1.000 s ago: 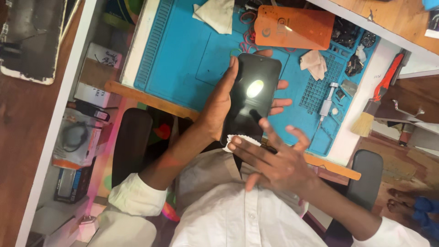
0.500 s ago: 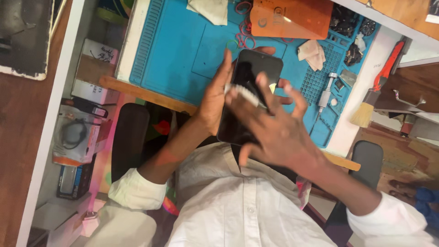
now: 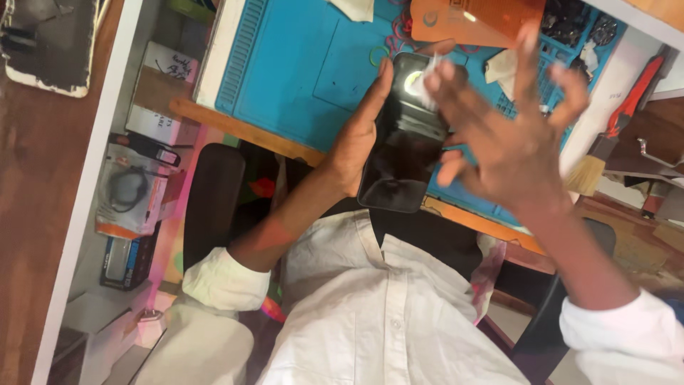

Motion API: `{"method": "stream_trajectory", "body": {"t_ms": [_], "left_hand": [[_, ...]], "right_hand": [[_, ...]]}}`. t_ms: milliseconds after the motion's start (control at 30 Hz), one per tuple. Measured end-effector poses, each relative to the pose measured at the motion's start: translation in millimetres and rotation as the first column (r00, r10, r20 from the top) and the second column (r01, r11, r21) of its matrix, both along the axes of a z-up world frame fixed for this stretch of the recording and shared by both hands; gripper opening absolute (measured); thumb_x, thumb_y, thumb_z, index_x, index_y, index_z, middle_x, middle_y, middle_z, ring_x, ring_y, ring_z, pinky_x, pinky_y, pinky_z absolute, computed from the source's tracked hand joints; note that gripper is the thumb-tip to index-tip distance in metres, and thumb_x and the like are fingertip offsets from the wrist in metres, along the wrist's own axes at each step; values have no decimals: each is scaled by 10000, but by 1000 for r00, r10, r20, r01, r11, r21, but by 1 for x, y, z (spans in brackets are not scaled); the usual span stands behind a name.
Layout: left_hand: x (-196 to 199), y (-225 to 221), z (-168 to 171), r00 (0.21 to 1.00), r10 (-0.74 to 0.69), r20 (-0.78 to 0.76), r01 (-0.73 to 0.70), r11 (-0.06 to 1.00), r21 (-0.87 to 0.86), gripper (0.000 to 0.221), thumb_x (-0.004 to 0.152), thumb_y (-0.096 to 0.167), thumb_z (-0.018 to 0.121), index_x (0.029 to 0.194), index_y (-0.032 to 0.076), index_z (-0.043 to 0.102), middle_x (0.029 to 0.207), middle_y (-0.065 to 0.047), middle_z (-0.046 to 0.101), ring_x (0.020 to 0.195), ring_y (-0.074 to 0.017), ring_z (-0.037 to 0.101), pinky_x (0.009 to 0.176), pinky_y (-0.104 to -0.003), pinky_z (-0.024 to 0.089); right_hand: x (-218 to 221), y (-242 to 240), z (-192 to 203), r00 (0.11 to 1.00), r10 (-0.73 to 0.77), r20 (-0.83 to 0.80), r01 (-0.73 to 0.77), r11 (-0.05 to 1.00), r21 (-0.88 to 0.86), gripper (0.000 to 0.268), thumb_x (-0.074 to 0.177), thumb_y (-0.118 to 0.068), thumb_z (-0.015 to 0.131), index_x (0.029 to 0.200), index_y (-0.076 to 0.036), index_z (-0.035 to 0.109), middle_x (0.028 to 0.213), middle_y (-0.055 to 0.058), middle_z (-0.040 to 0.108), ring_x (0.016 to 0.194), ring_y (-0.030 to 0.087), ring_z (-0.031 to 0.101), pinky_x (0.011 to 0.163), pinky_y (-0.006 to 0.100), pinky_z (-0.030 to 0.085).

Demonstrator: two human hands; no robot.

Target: The person wipes a mobile phone screen with a white cloth, applies adhesive from a tube along the edges, and wraps multiple rubber bands around the device to hold the screen in place.

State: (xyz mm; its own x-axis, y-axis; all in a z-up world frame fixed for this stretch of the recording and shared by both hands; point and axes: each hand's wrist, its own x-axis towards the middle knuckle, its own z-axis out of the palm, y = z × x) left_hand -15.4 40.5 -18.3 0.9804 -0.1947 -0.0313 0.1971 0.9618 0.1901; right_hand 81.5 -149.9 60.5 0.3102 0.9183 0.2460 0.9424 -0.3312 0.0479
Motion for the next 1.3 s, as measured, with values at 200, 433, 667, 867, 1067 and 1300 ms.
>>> {"method": "stream_trajectory", "body": {"t_ms": [200, 433, 667, 867, 1067, 1300], "left_hand": [[-1, 1, -1, 995, 46, -87, -44, 999, 28, 773, 1117, 639, 328, 1666, 98, 272, 1517, -139, 510, 1334, -230, 595, 1108, -379, 539], [2, 5, 5, 989, 29, 143, -25, 999, -30, 839, 1035, 754, 234, 1626, 159, 220, 1558, -280, 407, 1356, -451, 515, 1096, -563, 507], [-2, 3, -1, 995, -6, 104, 12, 998, -55, 779, 1081, 688, 271, 1658, 166, 225, 1550, -191, 477, 1357, -312, 546, 1145, -487, 488], [-6, 3, 3, 999, 32, -30, -33, 999, -37, 835, 1102, 696, 305, 1648, 65, 310, 1485, -186, 529, 1348, -297, 578, 1156, -474, 498], [-3, 5, 15, 986, 135, 101, -144, 986, 88, 762, 1056, 708, 327, 1630, 209, 289, 1451, -208, 525, 1334, -334, 552, 1146, -500, 502], [3, 7, 9, 996, 75, 46, -75, 997, 10, 903, 1014, 707, 267, 1671, 88, 249, 1605, -198, 460, 1422, -390, 521, 1196, -499, 476]], "right_hand": [[1, 39, 18, 984, 18, -177, -17, 1000, 11, 942, 1071, -735, 157, 1584, -76, 592, 1603, 69, 572, 1546, 426, 249, 1095, 605, 170], [-63, 16, -4, 972, 187, -144, -201, 976, -85, 968, 986, -853, 284, 1454, -100, 671, 1508, 26, 632, 1530, 289, 342, 1077, 547, 210], [-27, -3, -3, 991, 99, 89, -88, 989, -116, 798, 1034, -793, 327, 1518, -246, 648, 1534, -39, 636, 1548, 364, 211, 1114, 566, 137], [-1, 26, 12, 1000, -23, -11, 22, 1000, -15, 848, 1085, -762, 228, 1598, -191, 588, 1655, -19, 566, 1530, 424, 164, 1086, 579, 149], [-22, 2, 2, 992, -103, -77, 99, 994, -56, 867, 1068, -739, 227, 1559, -153, 634, 1611, -7, 551, 1516, 470, 163, 1072, 600, 164], [-68, -26, -32, 990, 138, 35, -137, 989, -52, 831, 1025, -776, 224, 1488, -263, 685, 1554, -94, 594, 1564, 344, 196, 1109, 549, 168]]}}
